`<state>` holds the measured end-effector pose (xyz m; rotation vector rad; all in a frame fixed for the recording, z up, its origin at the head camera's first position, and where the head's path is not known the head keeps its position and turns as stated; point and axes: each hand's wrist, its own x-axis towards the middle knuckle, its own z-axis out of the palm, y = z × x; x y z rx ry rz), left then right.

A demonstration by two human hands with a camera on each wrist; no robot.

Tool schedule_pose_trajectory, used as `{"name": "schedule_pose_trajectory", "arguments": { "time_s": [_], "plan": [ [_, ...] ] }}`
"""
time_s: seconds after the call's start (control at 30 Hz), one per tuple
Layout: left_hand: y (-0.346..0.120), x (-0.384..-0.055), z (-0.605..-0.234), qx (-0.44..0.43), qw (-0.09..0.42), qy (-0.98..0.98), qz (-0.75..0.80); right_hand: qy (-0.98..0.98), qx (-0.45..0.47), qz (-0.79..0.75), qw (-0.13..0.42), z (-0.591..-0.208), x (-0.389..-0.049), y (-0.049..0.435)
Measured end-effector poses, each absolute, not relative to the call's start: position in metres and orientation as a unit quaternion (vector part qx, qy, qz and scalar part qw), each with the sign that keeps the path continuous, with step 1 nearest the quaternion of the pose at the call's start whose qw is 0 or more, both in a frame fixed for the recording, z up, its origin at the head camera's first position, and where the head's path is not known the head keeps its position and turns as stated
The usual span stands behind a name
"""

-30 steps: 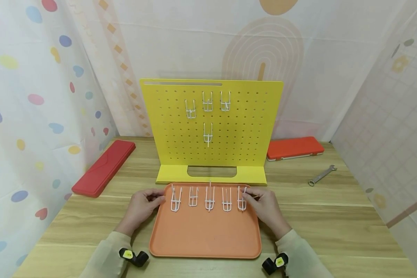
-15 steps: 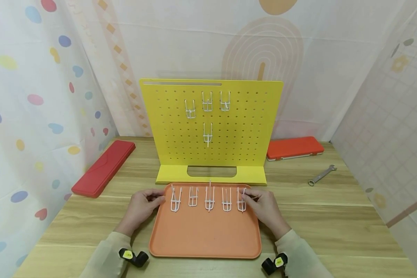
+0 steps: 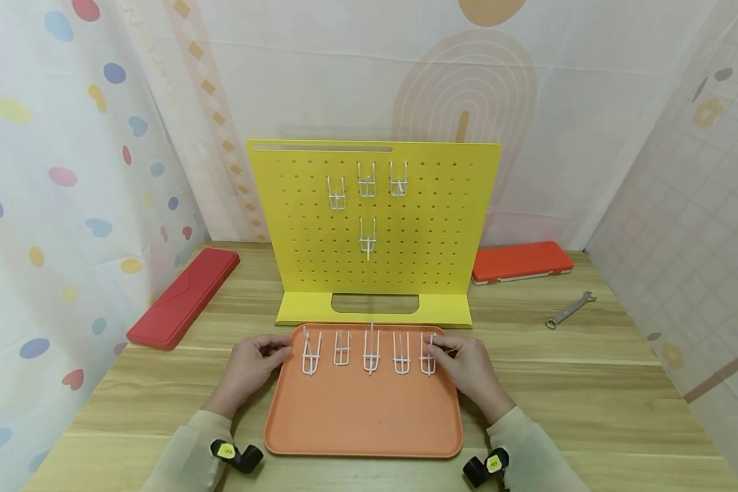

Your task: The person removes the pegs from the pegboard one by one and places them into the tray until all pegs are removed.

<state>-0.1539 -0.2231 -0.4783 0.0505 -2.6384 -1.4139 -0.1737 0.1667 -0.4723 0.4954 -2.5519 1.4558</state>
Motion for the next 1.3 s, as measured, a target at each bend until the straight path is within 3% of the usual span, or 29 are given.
{"name": "schedule_pose_trajectory", "arguments": {
  "time_s": [0.43, 1.3],
  "plan": [
    [-0.2227, -0.1535, -0.4775, 0.014, 0.078, -0.879, -0.47, -0.86, 0.149, 0.483, 0.065, -0.4712, -0.1724, 0.1668],
    [-0.2227, -0.1535, -0.4776, 0.014, 0.078, -0.879, -0.47, -0.862, 0.164, 0.473, 0.082, -0.4726, -0.1728, 0.1662]
  ]
}}
